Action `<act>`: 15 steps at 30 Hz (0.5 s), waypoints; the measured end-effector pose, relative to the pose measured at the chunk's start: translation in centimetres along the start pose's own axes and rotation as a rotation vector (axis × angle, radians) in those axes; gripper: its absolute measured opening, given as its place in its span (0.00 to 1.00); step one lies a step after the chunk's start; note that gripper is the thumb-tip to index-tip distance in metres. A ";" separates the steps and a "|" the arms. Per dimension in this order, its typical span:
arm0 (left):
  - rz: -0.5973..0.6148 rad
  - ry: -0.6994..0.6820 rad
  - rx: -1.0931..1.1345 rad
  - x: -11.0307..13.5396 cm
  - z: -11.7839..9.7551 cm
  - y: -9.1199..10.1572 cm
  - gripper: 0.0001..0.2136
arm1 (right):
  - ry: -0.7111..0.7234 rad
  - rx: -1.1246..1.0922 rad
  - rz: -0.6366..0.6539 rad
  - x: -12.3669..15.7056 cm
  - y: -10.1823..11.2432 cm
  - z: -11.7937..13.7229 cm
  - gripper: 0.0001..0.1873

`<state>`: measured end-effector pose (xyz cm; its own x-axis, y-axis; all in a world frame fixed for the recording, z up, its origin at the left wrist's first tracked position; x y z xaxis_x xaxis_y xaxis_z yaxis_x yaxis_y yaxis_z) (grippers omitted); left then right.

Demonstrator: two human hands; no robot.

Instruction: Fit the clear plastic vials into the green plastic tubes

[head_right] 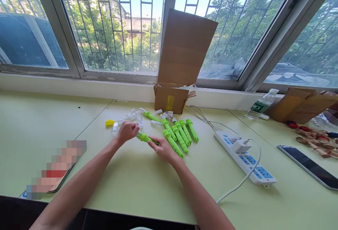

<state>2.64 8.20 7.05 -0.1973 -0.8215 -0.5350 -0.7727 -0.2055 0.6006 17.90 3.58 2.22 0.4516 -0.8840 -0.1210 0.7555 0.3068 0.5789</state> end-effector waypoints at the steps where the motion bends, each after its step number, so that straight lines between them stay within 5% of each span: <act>1: 0.009 -0.038 -0.016 0.1 -0.4 -0.1 0.19 | -0.047 -0.076 0.068 0.1 -0.3 -0.4 0.29; 4: 0.051 -0.097 -0.064 0.5 -1.1 -0.5 0.18 | -0.174 -0.217 0.224 0.8 -1.4 -1.2 0.34; 6: 0.070 -0.104 -0.086 0.5 -1.0 -0.7 0.18 | -0.166 -0.191 0.201 0.8 -1.3 -1.2 0.33; 11: 0.049 -0.063 0.013 0.2 0.0 -0.6 0.20 | 0.044 0.300 -0.166 0.4 0.4 -0.1 0.23; 15: 0.103 0.206 0.304 0.2 2.8 -1.9 0.25 | 0.090 0.797 -0.317 0.5 1.0 0.3 0.20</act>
<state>2.37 9.94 4.13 -0.1813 -0.9258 -0.3317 -0.9050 0.0251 0.4247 18.75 3.31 2.95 0.3375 -0.8442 -0.4165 0.3094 -0.3184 0.8961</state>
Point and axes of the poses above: each hand's wrist, its own x-axis away from the middle knuckle, its own y-axis out of the back of the hand, z = x × y, the point moved 9 cm from there along -x, towards the middle knuckle, and after that the axes turned 7 degrees about x, right-handed, at the moved point
